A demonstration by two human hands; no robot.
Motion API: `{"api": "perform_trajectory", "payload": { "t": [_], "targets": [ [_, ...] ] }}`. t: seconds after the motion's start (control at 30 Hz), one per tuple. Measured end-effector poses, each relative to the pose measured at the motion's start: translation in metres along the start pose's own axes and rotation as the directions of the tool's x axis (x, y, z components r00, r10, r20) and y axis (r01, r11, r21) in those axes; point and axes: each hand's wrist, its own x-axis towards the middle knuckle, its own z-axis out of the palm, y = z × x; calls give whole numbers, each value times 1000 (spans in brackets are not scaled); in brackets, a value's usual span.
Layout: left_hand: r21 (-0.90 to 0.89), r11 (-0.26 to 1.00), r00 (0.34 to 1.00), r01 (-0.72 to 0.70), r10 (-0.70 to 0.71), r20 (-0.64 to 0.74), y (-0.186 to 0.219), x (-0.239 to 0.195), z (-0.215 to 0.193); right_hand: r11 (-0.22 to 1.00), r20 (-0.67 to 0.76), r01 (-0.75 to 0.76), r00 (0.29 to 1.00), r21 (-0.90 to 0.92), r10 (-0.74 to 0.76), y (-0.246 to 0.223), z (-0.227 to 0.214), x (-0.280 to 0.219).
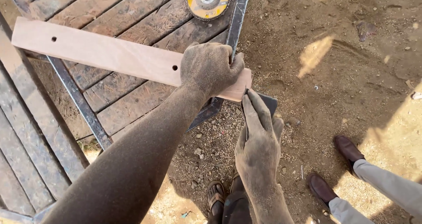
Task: Sanding the edges and surfaces of a wooden beam using sandpaper and an angle grinder for a smooth finish.
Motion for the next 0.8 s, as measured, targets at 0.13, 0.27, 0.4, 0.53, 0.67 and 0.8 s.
{"api": "perform_trajectory", "payload": {
  "t": [0.13,0.27,0.4,0.53,0.67,0.8],
  "targets": [
    [-52,999,1000,-8,8,-2,4,-1,-4,1000,-35,5,999,-30,-6,2,6,19],
    [-31,999,1000,7,-7,4,3,5,-1,999,6,-24,1000,-41,24,-3,-1,6],
    [-51,998,995,49,-44,91,5,6,-10,1000,-34,-23,999,-11,23,2,11,28],
    [-2,1000,999,-19,19,-30,3,5,0,995,18,-97,995,-18,97,-4,4,6],
    [-55,998,1000,14,-14,2,4,6,-3,998,29,-62,998,18,62,12,10,29],
    [-32,998,990,50,-46,137,7,8,-11,981,113,-184,978,56,177,-4,1,19]
  ]
}}
